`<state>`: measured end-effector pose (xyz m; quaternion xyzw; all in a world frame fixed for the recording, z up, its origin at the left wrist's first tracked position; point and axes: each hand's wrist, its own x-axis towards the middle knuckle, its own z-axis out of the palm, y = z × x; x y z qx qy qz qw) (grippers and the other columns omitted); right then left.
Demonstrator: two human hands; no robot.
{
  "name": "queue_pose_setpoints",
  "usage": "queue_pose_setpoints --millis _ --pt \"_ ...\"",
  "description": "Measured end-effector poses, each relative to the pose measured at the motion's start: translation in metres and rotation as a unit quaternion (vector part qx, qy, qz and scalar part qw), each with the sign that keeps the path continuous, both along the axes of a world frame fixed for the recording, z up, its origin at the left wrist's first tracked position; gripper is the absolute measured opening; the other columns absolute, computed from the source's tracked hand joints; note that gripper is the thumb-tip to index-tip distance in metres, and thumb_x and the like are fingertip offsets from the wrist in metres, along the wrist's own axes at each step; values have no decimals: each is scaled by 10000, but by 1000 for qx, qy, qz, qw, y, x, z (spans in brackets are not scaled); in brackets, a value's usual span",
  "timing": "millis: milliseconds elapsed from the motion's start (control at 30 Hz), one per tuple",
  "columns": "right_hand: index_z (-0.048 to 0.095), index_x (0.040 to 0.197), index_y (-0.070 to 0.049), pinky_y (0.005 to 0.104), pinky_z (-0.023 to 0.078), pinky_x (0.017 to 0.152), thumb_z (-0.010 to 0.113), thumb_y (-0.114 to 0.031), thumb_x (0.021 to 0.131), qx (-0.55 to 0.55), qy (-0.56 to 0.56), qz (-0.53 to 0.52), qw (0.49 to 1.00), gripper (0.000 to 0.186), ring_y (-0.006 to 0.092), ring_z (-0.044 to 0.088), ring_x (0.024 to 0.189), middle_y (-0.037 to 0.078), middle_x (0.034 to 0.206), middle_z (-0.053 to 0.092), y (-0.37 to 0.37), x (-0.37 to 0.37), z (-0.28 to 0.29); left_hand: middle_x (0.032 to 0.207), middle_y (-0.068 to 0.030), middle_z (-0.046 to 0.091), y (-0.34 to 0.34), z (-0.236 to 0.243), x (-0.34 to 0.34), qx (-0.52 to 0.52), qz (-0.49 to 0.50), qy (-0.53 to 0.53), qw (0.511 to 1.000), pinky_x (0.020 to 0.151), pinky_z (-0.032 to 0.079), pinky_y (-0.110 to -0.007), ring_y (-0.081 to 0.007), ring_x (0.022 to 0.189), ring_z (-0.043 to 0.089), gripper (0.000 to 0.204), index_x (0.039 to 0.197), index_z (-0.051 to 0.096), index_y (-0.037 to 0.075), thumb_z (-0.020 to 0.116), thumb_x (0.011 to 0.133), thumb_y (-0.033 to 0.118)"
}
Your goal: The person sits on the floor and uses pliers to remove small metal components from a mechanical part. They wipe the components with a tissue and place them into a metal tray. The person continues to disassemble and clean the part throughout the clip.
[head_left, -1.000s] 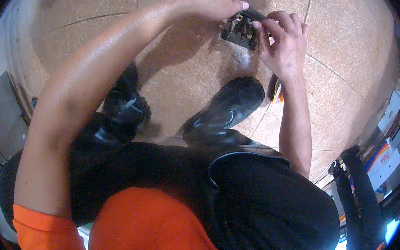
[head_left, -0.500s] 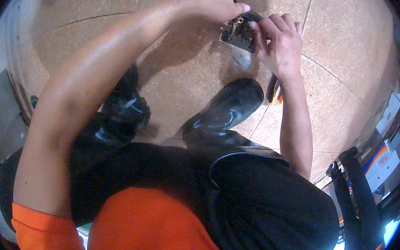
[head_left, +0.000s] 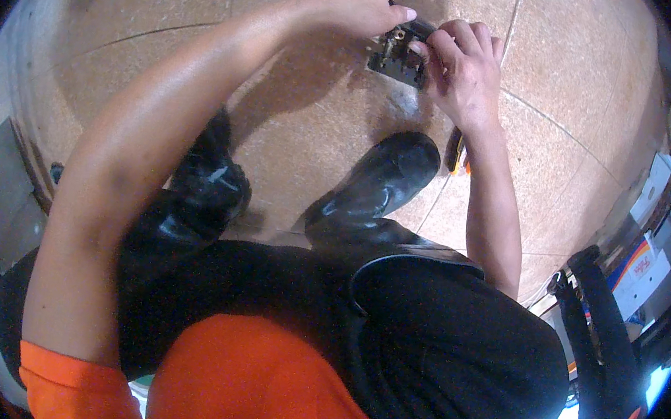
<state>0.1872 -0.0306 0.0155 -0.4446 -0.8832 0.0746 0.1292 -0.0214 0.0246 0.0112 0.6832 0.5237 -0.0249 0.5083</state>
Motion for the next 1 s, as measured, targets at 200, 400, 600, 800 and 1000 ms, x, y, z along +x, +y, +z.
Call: queue_pose_setpoints --millis 200,400,600,800,1000 --pt "661 892 -148 422 382 801 689 -267 836 14 20 -30 999 135 259 547 935 22 946 601 -1 -2 11 970 -306 671 1 3 1 -19 1 4 1000 848 508 -463 -416 961 668 485 970 685 -74 524 968 383" --pt "642 909 -138 421 386 817 699 -217 818 -5 -37 -7 999 133 256 545 939 21 964 597 -1 -3 6 981 -305 672 1 2 1 -10 3 11 1000 848 507 -460 -407 971 669 492 981 681 -79 525 965 387" --pt "628 886 -121 409 384 829 701 -134 795 -5 -12 20 1000 118 257 541 907 25 913 582 -2 -1 4 951 -308 672 0 13 -1 -1 -5 1 1000 834 512 -472 -425 945 670 488 951 690 -74 525 961 386" --pt "617 874 -117 409 375 811 692 -133 772 12 -21 47 999 127 242 536 881 27 857 546 3 -8 0 950 -310 669 -3 0 1 16 10 25 1000 834 513 -476 -429 943 669 486 938 695 -66 525 959 389" --pt "613 893 -123 438 370 822 684 -155 779 0 -36 47 998 138 237 537 908 24 890 555 4 -7 -1 982 -303 669 -1 1 3 3 9 18 1000 844 512 -469 -423 959 665 469 970 693 -56 529 958 383"
